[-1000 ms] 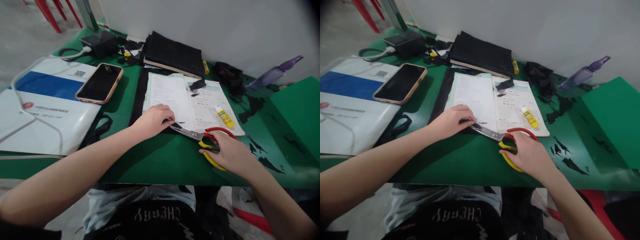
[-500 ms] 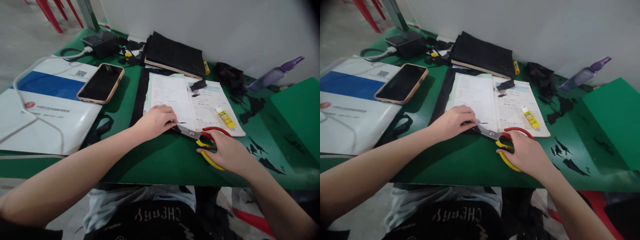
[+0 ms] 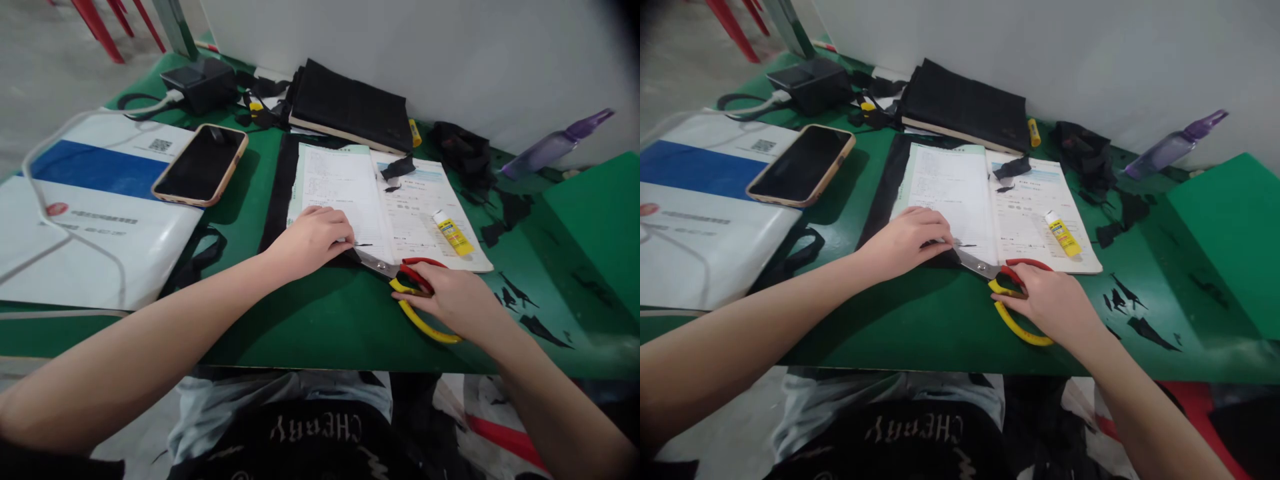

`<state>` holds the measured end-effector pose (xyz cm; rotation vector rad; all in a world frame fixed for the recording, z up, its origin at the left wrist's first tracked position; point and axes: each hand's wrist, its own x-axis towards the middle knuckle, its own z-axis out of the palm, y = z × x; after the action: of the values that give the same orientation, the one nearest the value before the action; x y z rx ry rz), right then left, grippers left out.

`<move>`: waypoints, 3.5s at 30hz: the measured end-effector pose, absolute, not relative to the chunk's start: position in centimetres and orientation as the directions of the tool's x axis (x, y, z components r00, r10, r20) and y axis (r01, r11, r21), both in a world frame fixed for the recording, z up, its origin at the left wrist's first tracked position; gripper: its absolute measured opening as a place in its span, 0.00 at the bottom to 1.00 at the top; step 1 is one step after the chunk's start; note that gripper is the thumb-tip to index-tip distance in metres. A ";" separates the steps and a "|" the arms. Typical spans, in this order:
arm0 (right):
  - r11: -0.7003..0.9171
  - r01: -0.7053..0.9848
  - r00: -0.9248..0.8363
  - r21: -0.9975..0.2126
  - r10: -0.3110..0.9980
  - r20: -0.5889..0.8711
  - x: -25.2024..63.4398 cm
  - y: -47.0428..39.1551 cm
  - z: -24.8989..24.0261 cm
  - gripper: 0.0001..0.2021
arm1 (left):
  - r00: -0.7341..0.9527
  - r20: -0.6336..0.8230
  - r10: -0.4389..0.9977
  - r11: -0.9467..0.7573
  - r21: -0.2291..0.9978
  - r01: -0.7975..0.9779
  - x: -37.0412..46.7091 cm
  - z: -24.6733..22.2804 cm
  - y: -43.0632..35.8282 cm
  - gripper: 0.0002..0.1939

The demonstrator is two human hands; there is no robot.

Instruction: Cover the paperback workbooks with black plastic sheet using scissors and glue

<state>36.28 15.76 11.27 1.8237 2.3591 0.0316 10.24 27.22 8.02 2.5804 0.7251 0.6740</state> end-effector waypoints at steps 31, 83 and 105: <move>-0.001 0.933 0.111 -0.359 0.952 0.287 35.5 20.3 12.7 0.18 | 0.307 0.531 0.790 -0.412 0.089 0.907 4.9 10.3 30.7 0.21; -0.024 0.836 0.084 -0.548 0.993 0.085 38.2 22.8 9.9 0.33 | 0.139 0.419 0.897 -0.399 0.633 0.663 6.6 9.4 29.7 0.13; -0.084 0.966 0.116 -0.245 0.986 0.122 37.6 23.6 8.4 0.30 | -0.033 -0.160 0.987 0.152 0.974 -0.165 3.6 10.1 25.1 0.09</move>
<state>37.61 23.56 8.36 2.5280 2.2825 -0.1271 3.59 25.10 10.08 0.9530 1.1922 1.1985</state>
